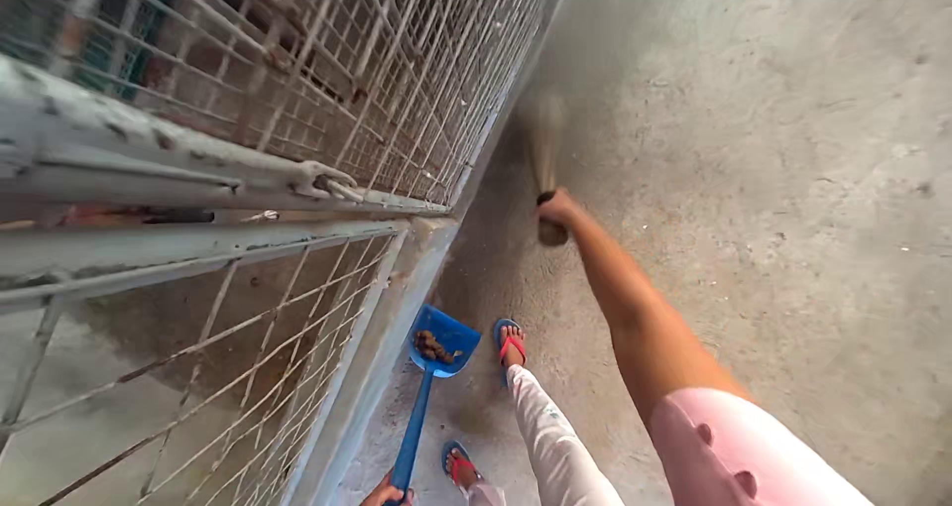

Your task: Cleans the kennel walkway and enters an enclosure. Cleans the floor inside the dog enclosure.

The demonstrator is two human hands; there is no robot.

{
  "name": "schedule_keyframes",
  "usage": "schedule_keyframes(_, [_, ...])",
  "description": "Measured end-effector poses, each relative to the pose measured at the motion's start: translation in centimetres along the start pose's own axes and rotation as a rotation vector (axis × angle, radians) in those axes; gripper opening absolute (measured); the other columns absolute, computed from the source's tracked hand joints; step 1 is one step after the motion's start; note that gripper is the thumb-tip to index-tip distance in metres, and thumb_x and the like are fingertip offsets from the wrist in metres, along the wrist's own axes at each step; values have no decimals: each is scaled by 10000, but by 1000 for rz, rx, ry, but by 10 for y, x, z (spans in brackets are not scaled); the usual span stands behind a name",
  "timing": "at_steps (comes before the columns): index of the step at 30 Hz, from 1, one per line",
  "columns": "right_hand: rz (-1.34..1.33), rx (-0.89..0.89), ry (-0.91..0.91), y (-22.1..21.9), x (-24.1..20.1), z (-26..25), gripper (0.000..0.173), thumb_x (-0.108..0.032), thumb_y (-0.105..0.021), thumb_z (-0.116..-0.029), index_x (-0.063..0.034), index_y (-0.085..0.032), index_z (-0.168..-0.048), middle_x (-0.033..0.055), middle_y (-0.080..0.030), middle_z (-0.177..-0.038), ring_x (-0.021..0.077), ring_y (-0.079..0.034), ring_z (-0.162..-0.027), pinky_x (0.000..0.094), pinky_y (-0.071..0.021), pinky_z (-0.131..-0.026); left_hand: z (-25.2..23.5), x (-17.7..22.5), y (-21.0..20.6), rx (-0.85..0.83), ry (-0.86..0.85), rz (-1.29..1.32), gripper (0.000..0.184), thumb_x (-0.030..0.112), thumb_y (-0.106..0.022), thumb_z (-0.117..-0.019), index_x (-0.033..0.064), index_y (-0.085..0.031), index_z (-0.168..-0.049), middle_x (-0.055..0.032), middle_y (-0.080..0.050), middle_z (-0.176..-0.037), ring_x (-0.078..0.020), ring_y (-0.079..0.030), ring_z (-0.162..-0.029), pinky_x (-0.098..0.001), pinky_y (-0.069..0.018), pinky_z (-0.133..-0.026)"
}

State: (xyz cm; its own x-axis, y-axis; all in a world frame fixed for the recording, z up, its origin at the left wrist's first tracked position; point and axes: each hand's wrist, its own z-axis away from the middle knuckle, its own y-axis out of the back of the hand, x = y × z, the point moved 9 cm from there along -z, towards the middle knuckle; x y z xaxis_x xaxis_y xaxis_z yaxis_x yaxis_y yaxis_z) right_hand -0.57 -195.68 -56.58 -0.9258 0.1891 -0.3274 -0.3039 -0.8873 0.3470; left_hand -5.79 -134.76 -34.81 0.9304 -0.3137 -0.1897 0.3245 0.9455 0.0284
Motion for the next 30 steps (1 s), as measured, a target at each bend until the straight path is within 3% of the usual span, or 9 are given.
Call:
schedule_keyframes(4, [394, -448, -43, -130, 130, 112, 921, -241, -746, -888, -75, -187, -1602, 283, -584, -1344, 427, -609, -1220, 613, -489, -1010, 0, 4, -7, 37, 29, -1, 375, -24, -326, -989, 89, -390, -1341, -44, -574, -776, -56, -552, -488, -167, -460, -411])
schedule_keyframes(7, [428, -652, -88, -122, 200, 197, 918, -162, -795, -857, -78, -259, -1597, 293, -582, -1356, 444, -588, -1246, 621, -459, -1040, -1, 9, -7, 42, 43, -28, 311, 4, -323, -1013, 82, -409, -1302, -44, -567, -758, -59, -554, -489, -167, -462, -416])
schedule_keyframes(12, [261, -472, -79, -27, 171, 229, 896, -85, -785, -824, -75, -312, -1586, 297, -604, -1294, 435, -617, -1161, 611, -481, -985, 2, 12, -11, 70, 43, -19, 220, 23, -334, -1038, 61, -425, -1234, -58, -552, -730, -74, -543, -475, -174, -450, -405])
schedule_keyframes(15, [95, -247, -121, -29, 137, 196, 918, -121, -766, -854, -67, -233, -1600, 299, -584, -1325, 428, -610, -1184, 595, -487, -996, 4, 13, -18, 83, 33, 16, 169, 31, -326, -1047, 49, -436, -1174, -60, -545, -711, -75, -536, -465, -176, -448, -399])
schedule_keyframes(19, [161, -289, -123, -160, 157, 187, 927, -246, -781, -856, -7, -243, -1573, 281, -547, -1402, 405, -572, -1276, 573, -465, -1061, 6, 14, -19, 103, 11, 62, 130, 56, -337, -1047, 32, -461, -1076, -64, -554, -682, -74, -531, -442, -175, -443, -381])
schedule_keyframes(21, [388, -449, -116, -230, 183, 235, 936, -283, -768, -861, 13, -244, -1578, 302, -506, -1447, 431, -549, -1311, 599, -456, -1074, 6, 14, -18, 93, 5, 68, 135, 76, -346, -1052, 31, -471, -1030, -56, -550, -662, -68, -526, -432, -171, -438, -373])
schedule_keyframes(24, [539, -634, -162, -275, 233, 309, 969, -259, -801, -838, 0, -230, -1576, 295, -559, -1389, 432, -583, -1275, 606, -479, -1038, 9, 10, -15, 50, -17, 94, 169, 106, -335, -1062, 33, -478, -1009, -43, -541, -637, -64, -529, -430, -167, -445, -379])
schedule_keyframes(28, [365, -600, -99, -211, 248, 344, 768, -161, -815, -814, -11, -451, -1474, 294, -609, -1299, 440, -602, -1205, 628, -469, -1014, 11, -17, 21, -1, -21, 100, 178, 126, -330, -1065, 44, -475, -1003, -39, -540, -641, -65, -535, -439, -166, -451, -386])
schedule_keyframes(30, [290, -505, -83, -163, 245, 347, 748, -89, -809, -812, -19, -453, -1466, 291, -612, -1277, 432, -613, -1164, 613, -480, -989, 11, -34, 50, -29, -27, 69, 209, 149, -322, -1078, 43, -488, -1012, -41, -563, -651, -63, -548, -442, -167, -460, -389])
